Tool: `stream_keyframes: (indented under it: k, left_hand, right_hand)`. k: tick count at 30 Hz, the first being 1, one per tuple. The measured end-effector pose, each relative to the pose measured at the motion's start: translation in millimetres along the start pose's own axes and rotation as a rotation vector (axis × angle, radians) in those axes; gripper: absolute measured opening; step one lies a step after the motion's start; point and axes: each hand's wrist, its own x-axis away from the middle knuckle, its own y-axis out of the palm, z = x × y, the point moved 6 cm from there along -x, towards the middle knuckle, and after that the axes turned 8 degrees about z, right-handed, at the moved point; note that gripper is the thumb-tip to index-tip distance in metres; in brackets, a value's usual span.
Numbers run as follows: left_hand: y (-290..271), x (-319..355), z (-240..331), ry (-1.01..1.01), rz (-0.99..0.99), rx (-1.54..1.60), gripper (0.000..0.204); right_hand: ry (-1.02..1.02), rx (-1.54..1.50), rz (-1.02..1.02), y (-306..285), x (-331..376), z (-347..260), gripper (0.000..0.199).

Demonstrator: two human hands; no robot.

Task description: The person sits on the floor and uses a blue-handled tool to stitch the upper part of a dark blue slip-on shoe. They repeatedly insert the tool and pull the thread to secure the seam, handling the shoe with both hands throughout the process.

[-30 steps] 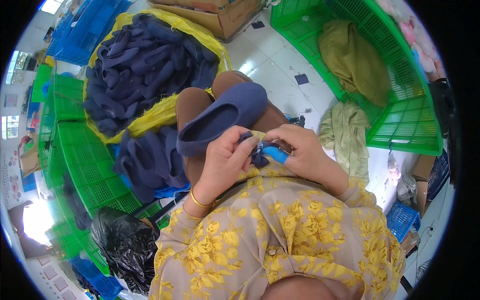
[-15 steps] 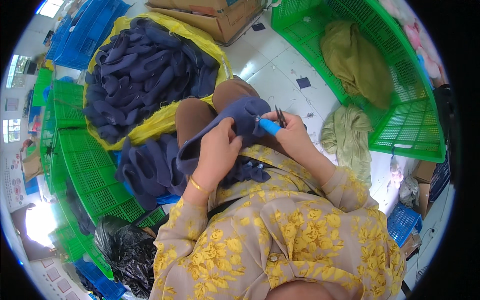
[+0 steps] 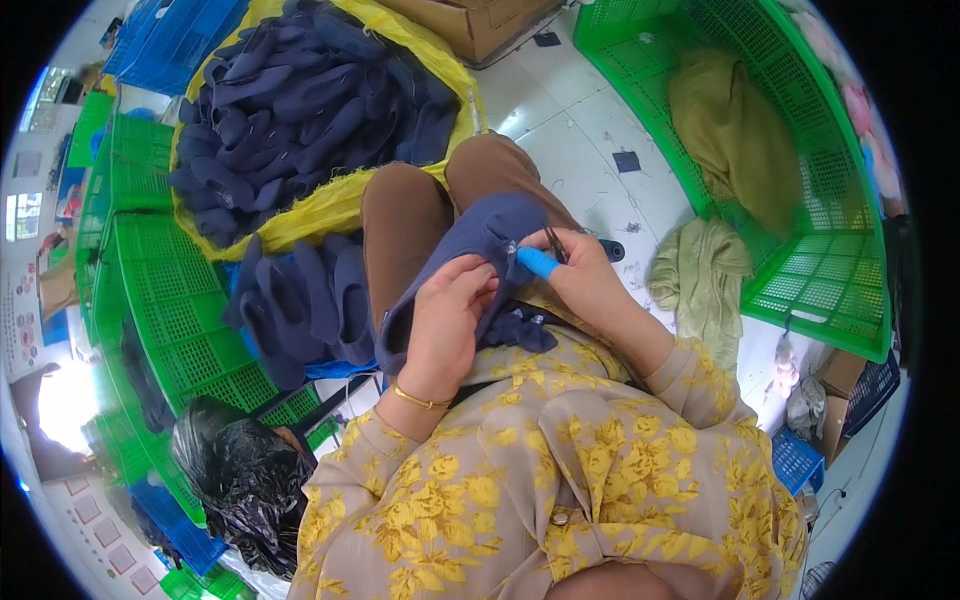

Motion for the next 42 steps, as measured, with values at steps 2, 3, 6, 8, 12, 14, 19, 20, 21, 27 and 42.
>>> stream_keyframes:
  k: [2, 3, 6, 8, 12, 14, 19, 20, 21, 27, 42]
  left_hand:
    - [-0.5, -1.9, -1.9, -0.006, 0.021, 0.008, 0.012]
    - [-0.6, -3.0, -2.5, -0.009, 0.030, 0.011, 0.011]
    - [0.5, -5.9, -2.7, 0.004, 0.024, -0.019, 0.010]
    - [3.1, -6.5, -0.8, 0.034, 0.002, -0.078, 0.009]
    - [6.2, -10.4, 3.4, 0.072, -0.043, -0.195, 0.008]
    - [5.6, -14.4, 3.1, 0.056, -0.061, -0.182, 0.008]
    - [8.5, -18.4, 3.2, 0.055, -0.063, -0.200, 0.010]
    - [8.3, -18.6, 2.5, 0.061, -0.068, -0.209, 0.010]
    - [8.5, -19.1, 1.9, 0.066, -0.073, -0.218, 0.010]
    - [10.9, -14.5, 5.7, 0.038, -0.025, -0.224, 0.013]
    - [34.6, -5.6, 11.9, 0.096, 0.079, -0.229, 0.013]
  right_hand:
    - [0.028, 0.039, -0.005, 0.7, -2.1, -3.1, 0.016]
    - [0.056, 0.062, -0.015, 0.5, -2.0, -11.8, 0.016]
    - [0.059, 0.078, -0.059, 1.8, -8.3, -10.3, 0.016]
    - [0.063, 0.068, -0.082, -0.1, -10.4, -7.7, 0.015]
    - [0.092, 0.097, -0.099, -5.7, -13.0, -4.2, 0.014]
    - [0.089, 0.085, -0.097, -7.3, -13.0, -4.0, 0.014]
    - [0.068, 0.000, -0.114, -6.7, -15.6, -5.3, 0.013]
    - [0.055, 0.051, -0.117, -7.4, -16.3, -6.2, 0.013]
    - [0.043, 0.102, -0.121, -8.8, -18.1, -7.6, 0.013]
    - [0.044, 0.152, -0.168, -10.3, -21.9, -12.0, 0.012]
    - [0.076, 0.255, -0.140, -11.7, -16.5, -16.0, 0.012]
